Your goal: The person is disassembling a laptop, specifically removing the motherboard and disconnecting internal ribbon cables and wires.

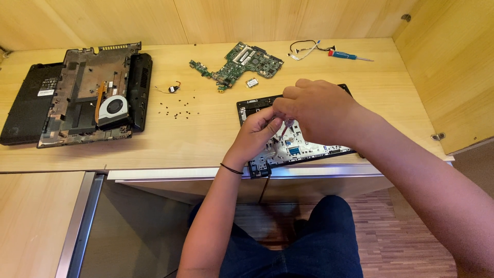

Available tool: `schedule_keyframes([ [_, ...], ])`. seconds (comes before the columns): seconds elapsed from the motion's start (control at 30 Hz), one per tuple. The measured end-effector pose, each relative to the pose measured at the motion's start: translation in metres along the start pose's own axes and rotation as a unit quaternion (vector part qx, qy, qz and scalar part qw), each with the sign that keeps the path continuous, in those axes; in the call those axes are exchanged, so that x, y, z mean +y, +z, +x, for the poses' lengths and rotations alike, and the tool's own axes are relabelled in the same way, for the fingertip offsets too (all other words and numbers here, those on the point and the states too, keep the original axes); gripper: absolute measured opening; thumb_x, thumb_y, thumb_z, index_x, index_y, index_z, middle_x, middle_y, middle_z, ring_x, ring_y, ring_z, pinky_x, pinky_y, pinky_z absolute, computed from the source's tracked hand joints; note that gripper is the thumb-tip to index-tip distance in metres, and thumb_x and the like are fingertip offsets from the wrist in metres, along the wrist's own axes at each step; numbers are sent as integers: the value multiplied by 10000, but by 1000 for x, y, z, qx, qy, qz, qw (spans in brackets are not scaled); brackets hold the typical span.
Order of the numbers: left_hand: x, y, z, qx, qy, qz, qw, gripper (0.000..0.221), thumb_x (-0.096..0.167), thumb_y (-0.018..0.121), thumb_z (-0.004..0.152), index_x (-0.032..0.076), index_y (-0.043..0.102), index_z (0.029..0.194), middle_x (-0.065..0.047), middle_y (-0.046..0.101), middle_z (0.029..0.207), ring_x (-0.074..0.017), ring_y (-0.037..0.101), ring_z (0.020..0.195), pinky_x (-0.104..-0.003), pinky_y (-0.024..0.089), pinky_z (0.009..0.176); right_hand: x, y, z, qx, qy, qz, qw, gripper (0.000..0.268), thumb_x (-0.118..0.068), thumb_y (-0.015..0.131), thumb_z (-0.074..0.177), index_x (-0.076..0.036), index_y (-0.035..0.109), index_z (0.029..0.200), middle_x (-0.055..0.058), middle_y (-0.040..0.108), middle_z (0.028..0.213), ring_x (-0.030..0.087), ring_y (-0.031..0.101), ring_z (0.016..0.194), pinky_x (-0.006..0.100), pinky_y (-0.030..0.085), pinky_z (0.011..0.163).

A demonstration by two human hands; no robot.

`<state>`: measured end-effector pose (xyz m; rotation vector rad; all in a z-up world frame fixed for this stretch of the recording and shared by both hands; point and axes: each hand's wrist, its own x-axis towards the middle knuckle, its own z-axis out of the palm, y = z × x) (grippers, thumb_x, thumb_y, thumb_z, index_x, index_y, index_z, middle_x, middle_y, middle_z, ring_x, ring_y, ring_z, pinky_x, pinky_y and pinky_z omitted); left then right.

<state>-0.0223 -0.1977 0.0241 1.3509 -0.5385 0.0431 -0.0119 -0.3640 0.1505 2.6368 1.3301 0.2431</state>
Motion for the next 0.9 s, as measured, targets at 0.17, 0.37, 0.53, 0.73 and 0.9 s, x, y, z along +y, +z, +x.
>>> schedule_keyframes([
  [0.17,-8,4,12,24,30,40,998,86,48,628,907,80,697,947,-9,643,817,-64,525,804,-239,476,752,1,-9,-2,18,-44,39,998,323,81,601,678,-107,605,940,45,560,916,299,560,882,376,478,718],
  [0.37,-10,16,19,121,11,52,991,196,60,802,750,64,653,878,-18,596,677,-60,558,628,-197,483,605,-7,0,-5,74,75,35,994,146,-165,578,824,-126,617,960,40,547,853,249,604,742,363,493,614],
  [0.53,-4,24,15,123,32,79,989,272,60,794,760,68,622,971,-43,531,736,-104,477,693,-244,442,643,-7,7,-4,77,138,-25,987,212,-343,521,960,-161,600,887,15,587,730,236,647,633,360,497,521],
  [0.73,-19,-7,15,-40,35,-17,998,165,-67,602,885,67,631,977,10,607,869,-58,560,831,-215,492,752,0,7,-5,60,-18,16,998,372,59,669,586,-127,600,901,14,557,952,249,563,824,364,510,714],
  [0.9,5,-7,26,2,32,123,992,257,31,840,680,34,665,868,-68,552,752,-111,548,711,-246,512,621,-12,-11,-10,115,116,114,980,171,-288,600,916,-120,602,949,68,557,796,331,645,722,433,514,583],
])
